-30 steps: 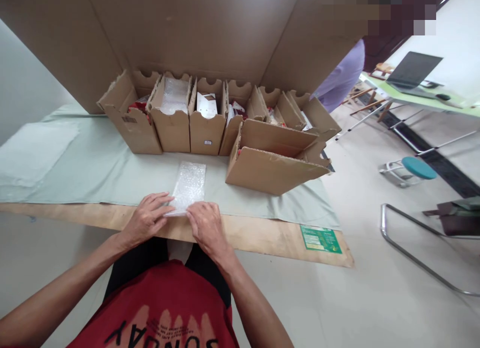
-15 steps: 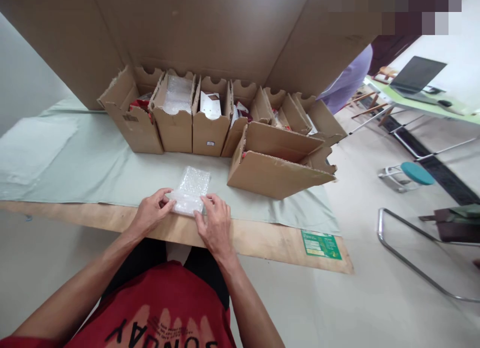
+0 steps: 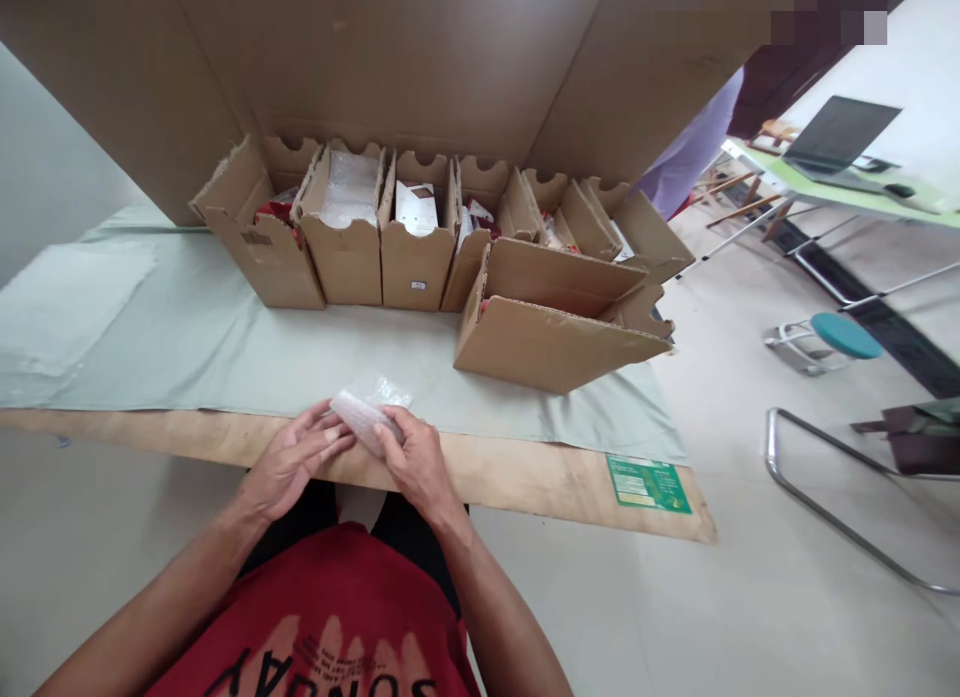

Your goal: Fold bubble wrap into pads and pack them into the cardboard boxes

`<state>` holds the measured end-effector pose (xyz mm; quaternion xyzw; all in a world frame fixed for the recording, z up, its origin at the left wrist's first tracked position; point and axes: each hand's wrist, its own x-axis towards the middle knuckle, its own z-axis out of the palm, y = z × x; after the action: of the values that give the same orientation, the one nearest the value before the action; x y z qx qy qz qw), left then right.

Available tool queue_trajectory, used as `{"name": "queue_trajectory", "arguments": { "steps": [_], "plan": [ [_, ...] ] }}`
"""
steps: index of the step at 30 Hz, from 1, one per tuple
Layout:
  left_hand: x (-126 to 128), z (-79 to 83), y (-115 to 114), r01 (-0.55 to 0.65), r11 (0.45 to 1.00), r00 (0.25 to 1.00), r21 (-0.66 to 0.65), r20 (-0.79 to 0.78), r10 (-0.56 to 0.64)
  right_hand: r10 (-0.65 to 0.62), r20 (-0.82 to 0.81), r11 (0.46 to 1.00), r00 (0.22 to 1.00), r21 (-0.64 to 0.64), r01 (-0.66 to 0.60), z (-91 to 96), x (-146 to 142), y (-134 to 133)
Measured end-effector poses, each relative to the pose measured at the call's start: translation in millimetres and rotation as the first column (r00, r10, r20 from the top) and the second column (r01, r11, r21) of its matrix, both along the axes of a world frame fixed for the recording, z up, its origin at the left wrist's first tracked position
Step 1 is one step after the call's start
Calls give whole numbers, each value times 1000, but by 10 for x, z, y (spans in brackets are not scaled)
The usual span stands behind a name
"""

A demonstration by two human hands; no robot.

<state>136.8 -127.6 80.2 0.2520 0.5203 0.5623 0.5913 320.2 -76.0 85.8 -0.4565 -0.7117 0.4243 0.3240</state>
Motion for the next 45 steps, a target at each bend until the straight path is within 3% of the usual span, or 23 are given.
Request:
{"name": "queue_trajectory", "arguments": {
  "steps": [3, 6, 9, 12, 14, 16, 19, 22, 24, 27, 29, 31, 34, 35, 36, 37, 38, 41, 43, 45],
  "plan": [
    [95, -40, 28, 32, 999, 993, 9, 112, -33, 62, -179, 979, 982, -181, -94, 31, -9, -129],
    [110, -25, 42, -27, 1000, 997, 6, 74, 27, -10, -107, 993, 994, -117, -3, 64, 79, -159],
    [107, 60, -5, 35, 998, 995, 52, -93, -31, -99, -78, 995, 992, 5, 99, 155, 237, -93],
    [151, 136, -71, 211, 975, 925, 72, -336, -175, 55, -100, 997, 993, -44, -60, 262, 351, -32],
    [198, 155, -99, 273, 959, 849, 76, -488, -203, 169, -63, 981, 984, -83, -174, 307, 381, -28],
    [242, 159, -102, 331, 940, 765, 80, -605, -218, 184, 7, 980, 983, -77, -183, 328, 399, -47],
    [293, 174, -60, 470, 879, 635, 80, -722, -274, 149, 128, 988, 980, -44, -145, 349, 452, -81],
    [320, 233, 36, 612, 784, 505, 108, -816, -282, 205, 266, 978, 942, -13, -209, 418, 555, -93],
    [321, 321, 144, 700, 699, 423, 146, -874, -241, 206, 395, 962, 896, 86, -259, 535, 667, -81],
    [340, 561, 414, 768, 604, 336, 213, -937, -97, 55, 508, 917, 860, 314, -245, 882, 937, -33],
    [419, 775, 678, 755, 586, 313, 294, -947, 72, -100, 435, 874, 895, 469, -130, 1208, 1181, 30],
    [581, 982, 990, 736, 549, 305, 396, -918, 253, -321, 291, 777, 902, 625, 75, 1544, 1438, 140],
    [923, 1155, 1427, 745, 460, 300, 483, -859, 415, -671, 107, 478, 734, 819, 317, 1913, 1767, 434],
    [1035, 1161, 1529, 753, 444, 294, 486, -851, 434, -730, 87, 399, 678, 859, 321, 1978, 1852, 562],
    [1132, 1140, 1598, 763, 434, 284, 479, -851, 441, -760, 98, 360, 642, 887, 290, 2014, 1925, 697],
    [1210, 1099, 1634, 776, 427, 268, 464, -856, 443, -766, 141, 361, 627, 902, 238, 2024, 1988, 832],
    [1267, 1043, 1639, 790, 421, 250, 446, -861, 443, -754, 211, 396, 622, 902, 174, 2011, 2040, 959],
    [1325, 863, 1548, 810, 411, 222, 419, -867, 446, -672, 480, 567, 564, 823, -24, 1901, 2131, 1249],
    [1318, 792, 1487, 798, 418, 233, 435, -861, 452, -623, 643, 672, 445, 731, -115, 1820, 2128, 1358],
    [1313, 776, 1475, 787, 420, 246, 452, -854, 458, -602, 745, 744, 289, 654, -137, 1764, 2078, 1433]
  ]
}}
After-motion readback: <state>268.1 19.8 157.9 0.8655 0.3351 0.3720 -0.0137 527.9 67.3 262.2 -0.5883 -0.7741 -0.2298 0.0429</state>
